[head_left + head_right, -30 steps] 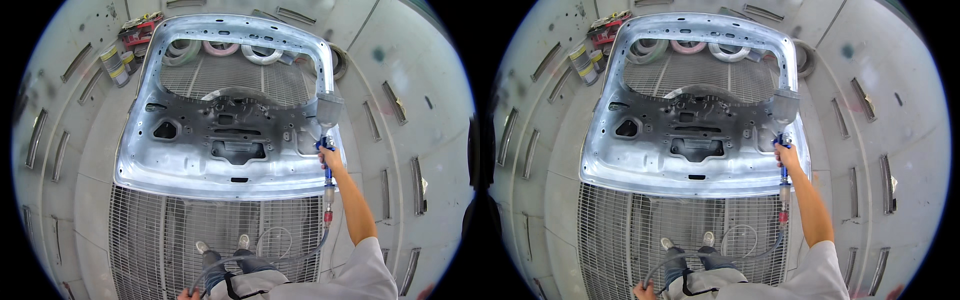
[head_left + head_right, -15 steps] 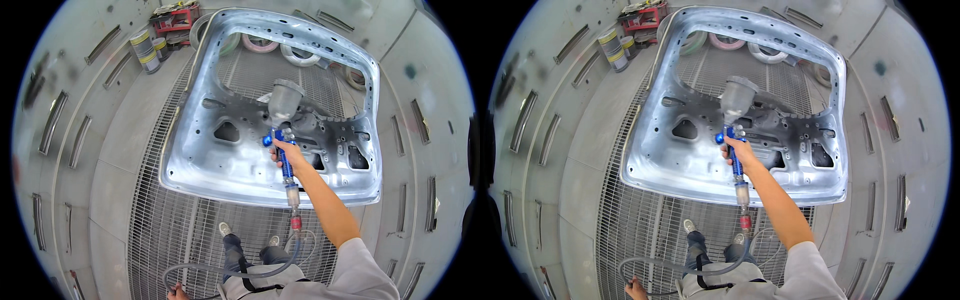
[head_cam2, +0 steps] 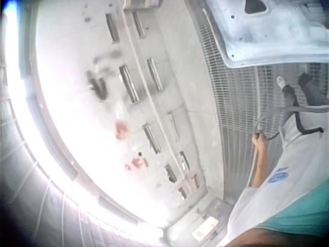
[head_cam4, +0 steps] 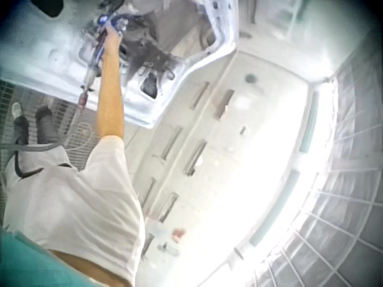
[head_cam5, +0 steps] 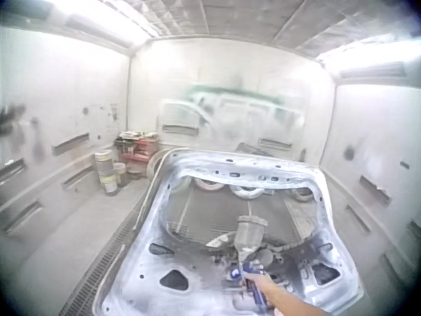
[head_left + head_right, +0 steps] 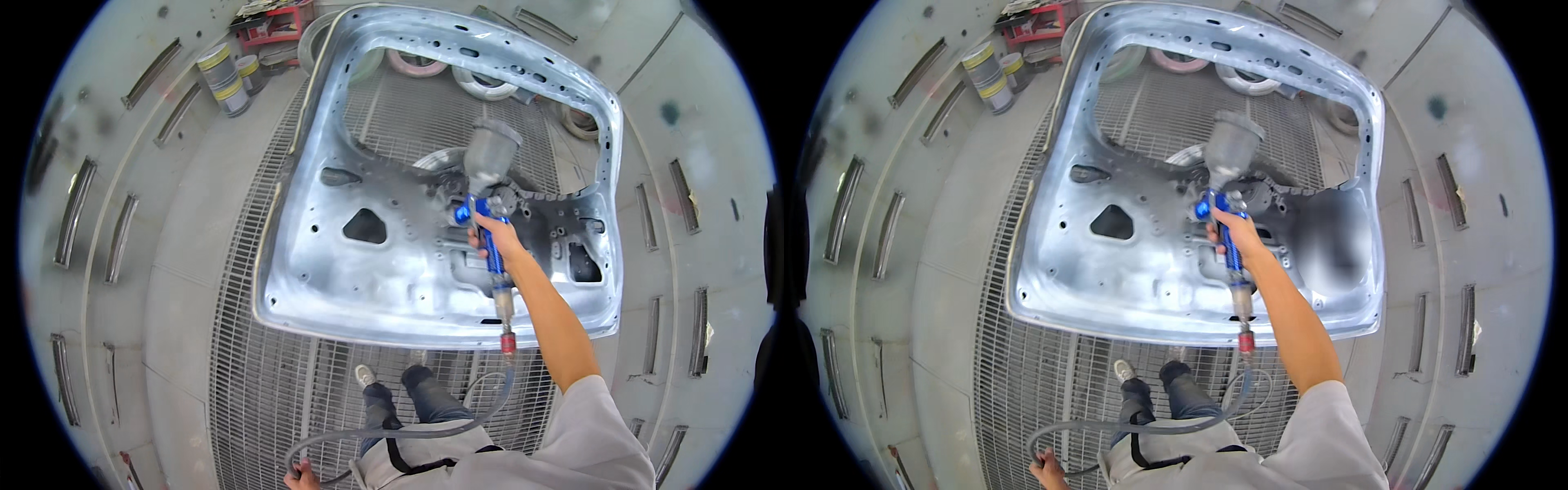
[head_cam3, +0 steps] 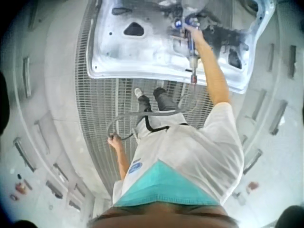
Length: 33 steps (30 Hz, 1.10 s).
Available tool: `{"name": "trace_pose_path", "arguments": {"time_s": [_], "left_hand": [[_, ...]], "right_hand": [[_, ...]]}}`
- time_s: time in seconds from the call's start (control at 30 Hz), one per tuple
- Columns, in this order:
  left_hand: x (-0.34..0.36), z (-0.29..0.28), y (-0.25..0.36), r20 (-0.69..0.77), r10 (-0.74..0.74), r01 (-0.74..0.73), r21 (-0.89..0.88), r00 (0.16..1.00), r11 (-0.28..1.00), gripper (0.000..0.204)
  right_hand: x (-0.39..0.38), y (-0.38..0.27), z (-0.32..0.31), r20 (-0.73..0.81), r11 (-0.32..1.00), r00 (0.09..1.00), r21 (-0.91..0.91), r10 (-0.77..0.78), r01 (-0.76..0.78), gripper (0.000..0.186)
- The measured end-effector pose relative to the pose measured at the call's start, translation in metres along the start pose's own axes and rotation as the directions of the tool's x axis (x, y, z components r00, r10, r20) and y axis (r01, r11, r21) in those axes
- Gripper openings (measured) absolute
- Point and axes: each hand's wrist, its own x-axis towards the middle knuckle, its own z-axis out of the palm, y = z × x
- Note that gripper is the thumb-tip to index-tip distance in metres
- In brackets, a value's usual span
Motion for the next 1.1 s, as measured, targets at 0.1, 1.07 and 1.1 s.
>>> {"name": "trace_pose_path", "arguments": {"time_s": [0.1, 1.07, 1.1], "left_hand": [[0.006, 0.003, -0.054, 0.019, 0.109, -0.109, 0.324, 0.994, 0.94, 0.01], [-0.08, 0.08, -0.017, -0.318, -0.107, 0.087, -0.074, 0.942, 0.993, 0.009], [-0.09, 0.094, 0.003, -0.4, -0.092, 0.078, -0.052, 0.912, 0.996, 0.009]], "right_hand": [[-0.007, -0.01, -0.082, -0.152, 0.997, 0.988, -0.068, 0.016, -0.026, 0.02], [0.149, -0.044, -0.005, 0.171, 0.986, 0.984, 0.147, 0.054, -0.08, 0.021], [0.157, -0.046, 0.012, 0.247, 0.974, 0.967, 0.193, 0.065, -0.114, 0.022]]}}
